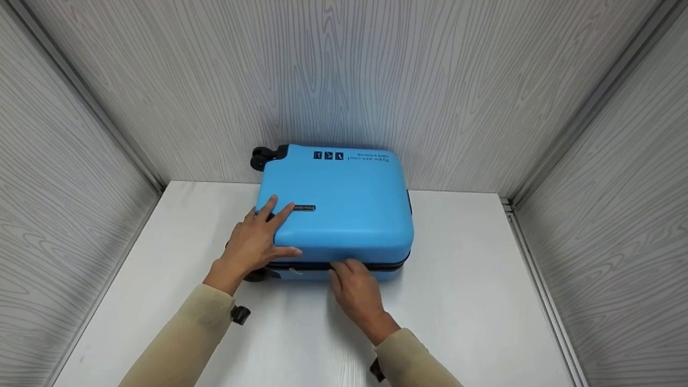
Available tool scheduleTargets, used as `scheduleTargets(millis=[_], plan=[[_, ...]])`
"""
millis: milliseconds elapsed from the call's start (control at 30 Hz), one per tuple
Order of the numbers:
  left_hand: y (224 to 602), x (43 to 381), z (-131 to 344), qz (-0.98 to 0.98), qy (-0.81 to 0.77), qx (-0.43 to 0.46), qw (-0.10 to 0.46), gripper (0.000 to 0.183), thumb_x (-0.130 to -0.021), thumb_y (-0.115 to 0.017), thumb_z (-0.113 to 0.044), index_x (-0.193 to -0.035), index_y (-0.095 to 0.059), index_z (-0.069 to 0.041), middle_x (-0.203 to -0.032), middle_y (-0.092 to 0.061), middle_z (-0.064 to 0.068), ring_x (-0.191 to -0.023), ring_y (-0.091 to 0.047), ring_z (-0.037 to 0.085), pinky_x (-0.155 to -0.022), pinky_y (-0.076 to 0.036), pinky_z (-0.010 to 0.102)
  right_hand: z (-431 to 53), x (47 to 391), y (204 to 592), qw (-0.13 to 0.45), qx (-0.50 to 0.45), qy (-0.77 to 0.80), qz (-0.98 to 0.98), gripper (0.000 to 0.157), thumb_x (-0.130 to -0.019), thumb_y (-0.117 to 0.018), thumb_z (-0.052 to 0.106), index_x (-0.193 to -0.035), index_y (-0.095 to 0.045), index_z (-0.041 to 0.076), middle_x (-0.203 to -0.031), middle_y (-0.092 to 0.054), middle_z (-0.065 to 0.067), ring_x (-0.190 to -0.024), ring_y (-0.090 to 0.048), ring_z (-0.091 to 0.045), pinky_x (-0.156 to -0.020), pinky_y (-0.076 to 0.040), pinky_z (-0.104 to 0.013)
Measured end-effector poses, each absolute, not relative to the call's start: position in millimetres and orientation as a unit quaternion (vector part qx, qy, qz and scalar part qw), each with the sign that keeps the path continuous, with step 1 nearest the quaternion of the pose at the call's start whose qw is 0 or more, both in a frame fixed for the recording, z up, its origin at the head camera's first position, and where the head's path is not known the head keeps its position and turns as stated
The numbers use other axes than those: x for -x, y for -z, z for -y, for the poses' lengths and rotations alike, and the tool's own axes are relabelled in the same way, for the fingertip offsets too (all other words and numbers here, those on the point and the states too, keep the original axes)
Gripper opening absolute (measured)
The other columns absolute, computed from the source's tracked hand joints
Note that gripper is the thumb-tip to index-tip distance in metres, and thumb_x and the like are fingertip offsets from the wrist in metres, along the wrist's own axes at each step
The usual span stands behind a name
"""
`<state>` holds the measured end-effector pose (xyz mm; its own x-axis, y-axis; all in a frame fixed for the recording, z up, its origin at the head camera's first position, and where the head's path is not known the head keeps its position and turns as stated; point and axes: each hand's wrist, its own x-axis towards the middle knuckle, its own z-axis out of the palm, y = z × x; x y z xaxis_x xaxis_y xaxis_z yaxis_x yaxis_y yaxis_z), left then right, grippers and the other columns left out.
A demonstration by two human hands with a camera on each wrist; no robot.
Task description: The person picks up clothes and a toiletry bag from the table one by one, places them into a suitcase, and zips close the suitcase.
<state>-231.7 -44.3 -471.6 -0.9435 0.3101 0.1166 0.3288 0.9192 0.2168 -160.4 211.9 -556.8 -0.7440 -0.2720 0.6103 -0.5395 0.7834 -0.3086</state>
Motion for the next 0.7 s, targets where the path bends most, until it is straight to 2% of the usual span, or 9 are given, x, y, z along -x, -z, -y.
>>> scheduleTargets(millis=[67,133,233,333,400,467,533,700], plan=[[472,229,44,0.978,0.118,0.165,0.047,0.109,-0.08,-0.067,-0.084,-0.169,-0.025,-0.037,-0.177,-0.017,0.01,-0.147,-0.039,0.059,-0.103,-0.048,0.072,-226,163,553,0.338,-0.204,-0.252,0.884,0.014,-0.096,-0.075,0.01,-0.108,-0.077,0.004,-0.096,-0.069,-0.009,-0.087,-0.067,-0.025,-0.074,-0.057,-0.043],[472,227,44,0.978,0.119,0.165,0.049,0.109,-0.08,-0.066,-0.084,-0.169,-0.025,-0.037,-0.177,-0.017,0.01,-0.147,-0.039,0.059,-0.102,-0.049,0.071,-240,168,549,0.39,-0.175,-0.262,0.865,0.017,-0.095,-0.074,0.009,-0.11,-0.075,0.001,-0.099,-0.068,-0.014,-0.09,-0.065,-0.031,-0.078,-0.053,-0.046],[473,224,43,0.979,0.117,0.16,0.05,0.109,-0.08,-0.065,-0.085,-0.169,-0.025,-0.037,-0.177,-0.018,0.01,-0.146,-0.041,0.058,-0.101,-0.05,0.07,-256,176,542,0.418,-0.129,-0.274,0.856,0.037,-0.097,-0.072,0.013,-0.128,-0.067,-0.005,-0.121,-0.064,-0.024,-0.113,-0.06,-0.041,-0.095,-0.045,-0.057],[473,221,42,0.98,0.117,0.153,0.047,0.108,-0.081,-0.065,-0.084,-0.169,-0.025,-0.037,-0.177,-0.018,0.01,-0.146,-0.04,0.058,-0.101,-0.051,0.068,-265,184,537,0.366,-0.088,-0.281,0.883,0.062,-0.103,-0.067,0.028,-0.151,-0.049,-0.006,-0.151,-0.046,-0.03,-0.142,-0.041,-0.05,-0.112,-0.031,-0.071],[472,218,40,0.98,0.122,0.15,0.043,0.107,-0.081,-0.066,-0.083,-0.169,-0.026,-0.036,-0.177,-0.018,0.011,-0.147,-0.038,0.059,-0.101,-0.051,0.069,-268,189,537,0.308,-0.067,-0.288,0.904,0.073,-0.106,-0.062,0.038,-0.16,-0.037,-0.004,-0.164,-0.032,-0.03,-0.154,-0.025,-0.051,-0.118,-0.02,-0.075],[472,215,39,0.98,0.125,0.148,0.041,0.106,-0.082,-0.067,-0.082,-0.169,-0.027,-0.035,-0.177,-0.018,0.011,-0.148,-0.037,0.059,-0.101,-0.051,0.069,-270,193,537,0.262,-0.052,-0.292,0.918,0.078,-0.107,-0.057,0.044,-0.163,-0.03,-0.003,-0.17,-0.021,-0.028,-0.158,-0.014,-0.051,-0.122,-0.014,-0.074],[471,213,37,0.98,0.123,0.149,0.046,0.106,-0.082,-0.066,-0.082,-0.169,-0.028,-0.034,-0.177,-0.019,0.012,-0.147,-0.038,0.06,-0.1,-0.052,0.068,-271,198,537,0.238,-0.046,-0.299,0.923,0.08,-0.109,-0.054,0.047,-0.165,-0.027,-0.003,-0.172,-0.017,-0.028,-0.16,-0.008,-0.051,-0.124,-0.012,-0.071],[472,201,31,0.98,0.114,0.143,0.077,0.103,-0.084,-0.065,-0.08,-0.167,-0.033,-0.029,-0.174,-0.025,0.017,-0.14,-0.043,0.064,-0.091,-0.057,0.067,-276,210,535,0.232,-0.054,-0.308,0.921,0.079,-0.11,-0.047,0.053,-0.164,-0.03,-0.002,-0.171,-0.019,-0.027,-0.16,-0.008,-0.051,-0.126,-0.011,-0.067]])
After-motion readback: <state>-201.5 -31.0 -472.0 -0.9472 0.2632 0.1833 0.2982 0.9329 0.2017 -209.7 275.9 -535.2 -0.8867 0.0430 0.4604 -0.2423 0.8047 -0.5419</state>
